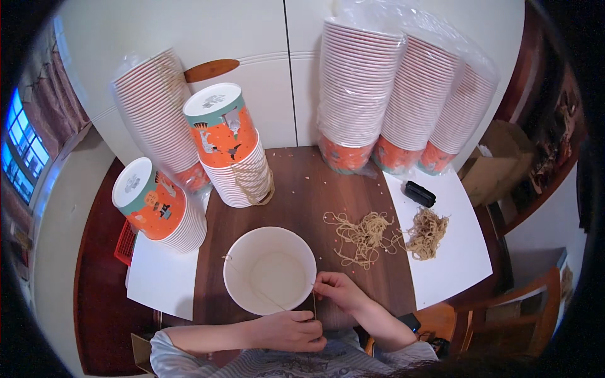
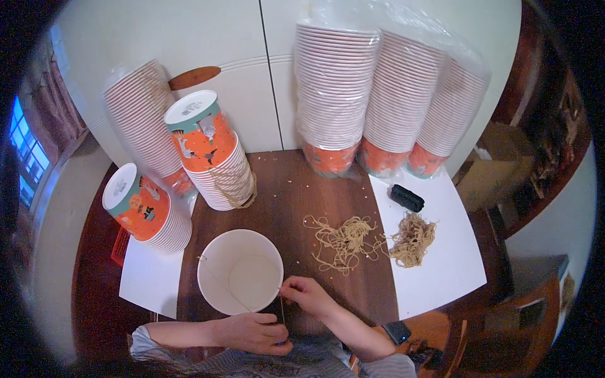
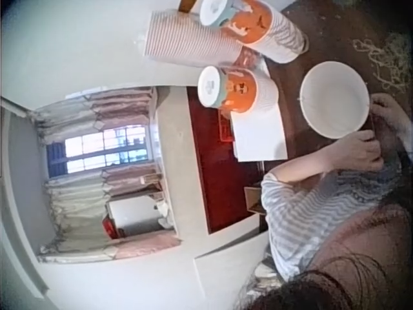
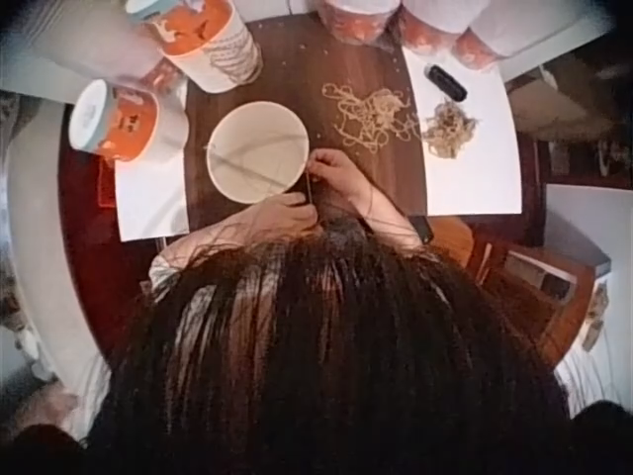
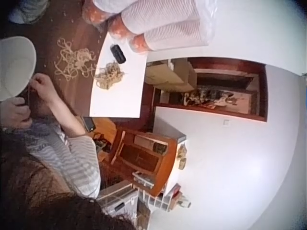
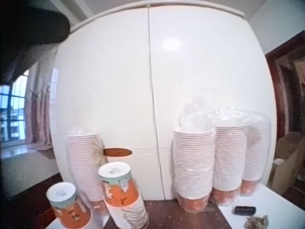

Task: Packaging paper cups by securing them with rubber bands and stacking them on a table.

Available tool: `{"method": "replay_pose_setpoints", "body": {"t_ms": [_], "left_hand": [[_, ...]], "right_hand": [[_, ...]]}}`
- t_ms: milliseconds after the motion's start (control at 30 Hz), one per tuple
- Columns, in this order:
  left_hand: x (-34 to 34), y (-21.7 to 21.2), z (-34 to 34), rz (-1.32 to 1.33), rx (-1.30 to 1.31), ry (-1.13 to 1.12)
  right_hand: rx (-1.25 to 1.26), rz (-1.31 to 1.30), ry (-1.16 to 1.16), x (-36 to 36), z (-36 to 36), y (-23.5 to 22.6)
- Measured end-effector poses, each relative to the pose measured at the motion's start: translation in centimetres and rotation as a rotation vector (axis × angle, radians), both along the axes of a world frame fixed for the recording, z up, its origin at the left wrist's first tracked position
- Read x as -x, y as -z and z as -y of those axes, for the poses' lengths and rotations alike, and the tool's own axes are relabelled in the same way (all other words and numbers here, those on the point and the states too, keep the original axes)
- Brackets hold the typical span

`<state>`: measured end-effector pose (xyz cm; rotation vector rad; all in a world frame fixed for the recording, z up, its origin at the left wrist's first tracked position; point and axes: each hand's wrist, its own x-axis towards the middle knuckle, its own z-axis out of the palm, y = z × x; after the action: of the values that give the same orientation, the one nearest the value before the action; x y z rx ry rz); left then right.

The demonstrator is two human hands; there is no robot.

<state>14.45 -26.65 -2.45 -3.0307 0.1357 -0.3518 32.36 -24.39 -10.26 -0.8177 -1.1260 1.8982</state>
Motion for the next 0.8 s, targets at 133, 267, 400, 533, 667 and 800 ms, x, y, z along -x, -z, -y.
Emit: {"method": "replay_pose_setpoints", "body": {"t_ms": [133, 267, 400, 533, 667, 800], "left_hand": [[-0.1, -0.1, 0.0, 0.031, 0.011, -0.010], [0.1, 0.0, 0.2, 0.025, 0.026, -0.050], [0.1, 0.2, 0.2, 0.086, 0.007, -0.038], [0.5, -0.8, 1.1, 0.094, 0.035, -0.139], [2.0, -2.5, 1.9, 0.190, 0.200, -0.213], [4.6, -3.7, 2.2, 0.240, 0.249, -0.315]], "right_hand": [[-0.356, 0.344, 0.118, -0.2, -0.2, -0.3], [-0.492, 0.423, 0.096, -0.1, -0.5, -0.3], [-0.219, 0.221, 0.072, 0.2, 0.0, 0.1], [-0.326, 0.387, 0.292, 0.6, 0.2, -1.2], [-0.719, 0.579, 0.475, -0.3, 0.8, -3.1], [-1.127, 0.676, 0.334, -0.4, 2.2, -4.1]]}}
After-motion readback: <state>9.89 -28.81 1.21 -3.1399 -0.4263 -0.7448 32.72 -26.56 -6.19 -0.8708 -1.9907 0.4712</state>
